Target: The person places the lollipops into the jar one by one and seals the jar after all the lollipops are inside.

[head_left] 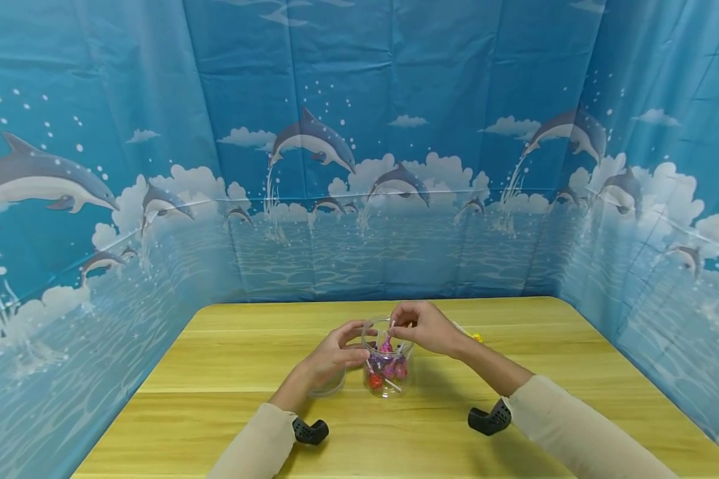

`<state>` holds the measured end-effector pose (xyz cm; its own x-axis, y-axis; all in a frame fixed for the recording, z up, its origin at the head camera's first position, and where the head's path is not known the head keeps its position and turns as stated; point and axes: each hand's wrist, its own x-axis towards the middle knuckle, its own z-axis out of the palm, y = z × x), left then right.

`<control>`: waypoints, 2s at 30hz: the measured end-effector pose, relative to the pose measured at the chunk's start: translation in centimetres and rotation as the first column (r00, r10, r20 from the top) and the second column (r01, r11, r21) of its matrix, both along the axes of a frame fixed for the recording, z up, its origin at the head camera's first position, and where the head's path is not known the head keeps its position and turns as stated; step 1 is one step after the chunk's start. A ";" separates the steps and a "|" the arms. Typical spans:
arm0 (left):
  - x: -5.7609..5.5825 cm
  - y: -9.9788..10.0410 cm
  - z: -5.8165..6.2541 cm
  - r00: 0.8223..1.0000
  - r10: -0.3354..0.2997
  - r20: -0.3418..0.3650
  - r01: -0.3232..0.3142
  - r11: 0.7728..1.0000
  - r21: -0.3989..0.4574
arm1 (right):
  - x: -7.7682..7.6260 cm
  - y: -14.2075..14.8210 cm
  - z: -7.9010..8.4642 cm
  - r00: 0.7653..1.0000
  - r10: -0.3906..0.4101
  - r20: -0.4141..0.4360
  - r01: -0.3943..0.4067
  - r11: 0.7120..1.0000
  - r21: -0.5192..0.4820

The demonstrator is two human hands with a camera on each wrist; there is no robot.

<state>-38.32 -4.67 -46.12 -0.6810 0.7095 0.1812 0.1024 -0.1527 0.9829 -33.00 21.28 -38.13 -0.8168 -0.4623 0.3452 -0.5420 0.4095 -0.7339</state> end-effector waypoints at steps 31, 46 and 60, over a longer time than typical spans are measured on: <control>-0.1 0.0 -0.1 1.000 0.004 0.006 -0.004 1.000 0.012 | -0.1 4.7 0.5 0.990 -0.112 -0.091 0.119 0.990 0.077; -0.1 0.0 0.0 1.000 0.001 0.001 -0.001 1.000 0.017 | -0.4 9.3 0.3 0.965 -0.236 -0.111 0.249 0.960 0.125; 0.1 0.0 0.0 1.000 -0.008 -0.013 0.008 1.000 0.017 | -2.0 12.5 -2.3 0.940 -0.327 -0.097 0.339 0.925 0.172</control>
<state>-38.25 -4.66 -46.07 -0.6730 0.7114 0.2022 0.1138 -0.1705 0.9788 -34.96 33.76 -40.39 -0.9132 -0.2280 0.3377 -0.3950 0.6985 -0.5967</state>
